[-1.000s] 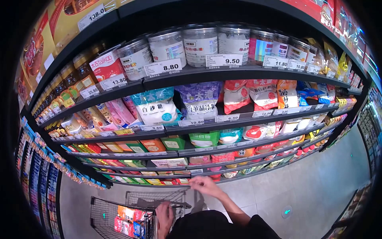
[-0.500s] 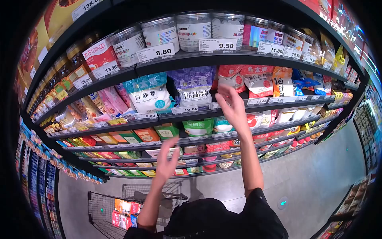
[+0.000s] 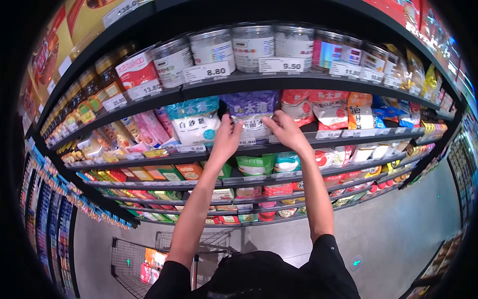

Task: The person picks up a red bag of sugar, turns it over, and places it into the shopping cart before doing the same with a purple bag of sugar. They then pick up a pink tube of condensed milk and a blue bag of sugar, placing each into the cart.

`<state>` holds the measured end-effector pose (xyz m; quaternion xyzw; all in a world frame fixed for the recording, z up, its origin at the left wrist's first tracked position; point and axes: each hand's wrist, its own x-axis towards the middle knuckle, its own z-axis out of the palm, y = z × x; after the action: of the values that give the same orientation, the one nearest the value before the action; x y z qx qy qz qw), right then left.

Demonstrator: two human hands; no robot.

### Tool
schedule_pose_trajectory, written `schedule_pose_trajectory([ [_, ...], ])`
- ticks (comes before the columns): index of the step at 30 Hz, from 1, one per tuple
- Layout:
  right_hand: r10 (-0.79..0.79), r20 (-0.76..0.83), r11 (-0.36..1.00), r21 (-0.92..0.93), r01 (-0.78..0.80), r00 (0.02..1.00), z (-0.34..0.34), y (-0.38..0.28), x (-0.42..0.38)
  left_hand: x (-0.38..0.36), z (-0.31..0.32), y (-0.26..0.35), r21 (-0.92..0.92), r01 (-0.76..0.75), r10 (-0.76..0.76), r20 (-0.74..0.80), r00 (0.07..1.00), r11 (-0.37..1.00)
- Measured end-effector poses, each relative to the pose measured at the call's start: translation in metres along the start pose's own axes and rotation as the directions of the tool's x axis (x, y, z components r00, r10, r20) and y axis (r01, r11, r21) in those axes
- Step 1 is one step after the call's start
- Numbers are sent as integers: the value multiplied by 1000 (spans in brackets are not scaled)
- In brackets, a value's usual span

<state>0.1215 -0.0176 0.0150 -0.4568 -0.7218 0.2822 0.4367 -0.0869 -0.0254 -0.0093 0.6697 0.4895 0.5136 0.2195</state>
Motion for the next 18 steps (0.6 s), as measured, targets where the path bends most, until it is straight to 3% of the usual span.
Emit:
schedule_pose_trajectory([
  [3, -64, -62, 995, 70, 68, 996, 8, -1, 1, -3, -2, 10, 55, 13, -12, -15, 1000, 998],
  [7, -63, -84, 996, -66, 58, 994, 11, 4, 7, 0, 0, 8, 96, 23, -18, -51, 999, 995],
  [10, -93, -187, 992, 63, 107, 978, 10, 0, 9, 2, -1, 20, -39, -27, 25, -50, 998, 999],
  [12, -133, -368, 973, 128, 191, 920, 9, 3, 13, 0, -4, 32, -104, -157, 149, -79, 986, 982],
  [13, -106, -388, 971, 160, 180, 916, 7, -10, 8, -1, -10, 39, -142, -116, 116, -2, 993, 983],
  [14, -136, -414, 963, 158, 219, 900, 4, -21, 4, -1, -13, 43, -100, -245, 246, -5, 969, 964],
  [16, -93, -424, 948, 239, 210, 901, 1, -31, 0, -3, -12, 47, -126, -280, 280, -17, 960, 952],
  [18, -59, -404, 952, 252, 173, 913, 0, -43, -11, -8, -10, 50, -169, -232, 236, 2, 972, 958],
])
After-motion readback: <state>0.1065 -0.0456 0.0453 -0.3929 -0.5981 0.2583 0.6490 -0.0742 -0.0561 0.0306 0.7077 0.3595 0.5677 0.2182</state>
